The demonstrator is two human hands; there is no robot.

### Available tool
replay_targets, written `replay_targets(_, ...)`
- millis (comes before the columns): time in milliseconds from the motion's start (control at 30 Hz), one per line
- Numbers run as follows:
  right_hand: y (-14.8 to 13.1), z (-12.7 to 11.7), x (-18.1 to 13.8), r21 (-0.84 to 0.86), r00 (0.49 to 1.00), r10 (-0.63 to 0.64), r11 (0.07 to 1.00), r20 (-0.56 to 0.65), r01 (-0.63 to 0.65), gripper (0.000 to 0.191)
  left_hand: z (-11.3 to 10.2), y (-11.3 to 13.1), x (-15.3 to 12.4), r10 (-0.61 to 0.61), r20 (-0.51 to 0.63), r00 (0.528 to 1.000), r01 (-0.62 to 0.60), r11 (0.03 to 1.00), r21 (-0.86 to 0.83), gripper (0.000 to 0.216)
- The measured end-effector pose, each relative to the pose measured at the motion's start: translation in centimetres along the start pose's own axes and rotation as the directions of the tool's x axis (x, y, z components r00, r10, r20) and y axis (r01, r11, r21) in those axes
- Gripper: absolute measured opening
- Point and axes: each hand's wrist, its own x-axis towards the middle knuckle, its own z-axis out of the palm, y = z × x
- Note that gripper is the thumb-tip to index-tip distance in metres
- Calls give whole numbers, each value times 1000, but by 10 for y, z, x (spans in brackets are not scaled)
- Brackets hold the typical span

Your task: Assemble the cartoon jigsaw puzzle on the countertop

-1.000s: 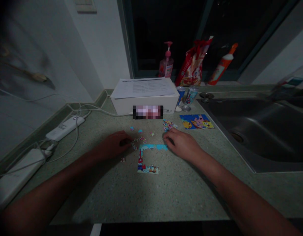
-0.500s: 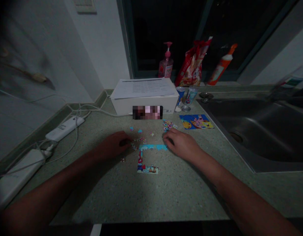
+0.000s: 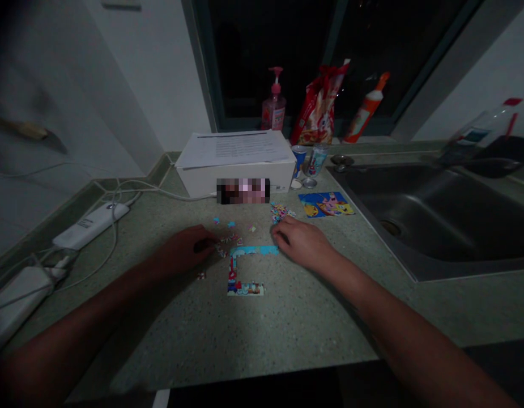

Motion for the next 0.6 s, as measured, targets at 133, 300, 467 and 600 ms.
replay_targets(133, -1, -1, 1, 6, 1000, -7, 1000, 6, 7, 22, 1, -2, -1, 14, -9, 1000, -14, 1000, -4, 24)
replay_targets(300, -2, -2, 1, 11, 1000, -11, 1000, 7, 11, 21, -2, 2, -1, 11, -1, 1000, -11, 1000, -7, 26)
replay_targets(467, -1, -1, 0, 7, 1000, -14, 1000, 5, 14, 22, -3, 3, -1, 7, 7, 1000, -7, 1000, -5, 29)
replay_targets(600, 0, 0, 0, 7, 1000, -7, 1000, 8, 7, 21, -1, 1, -1, -4, 11, 1000, 4, 1000, -22, 33)
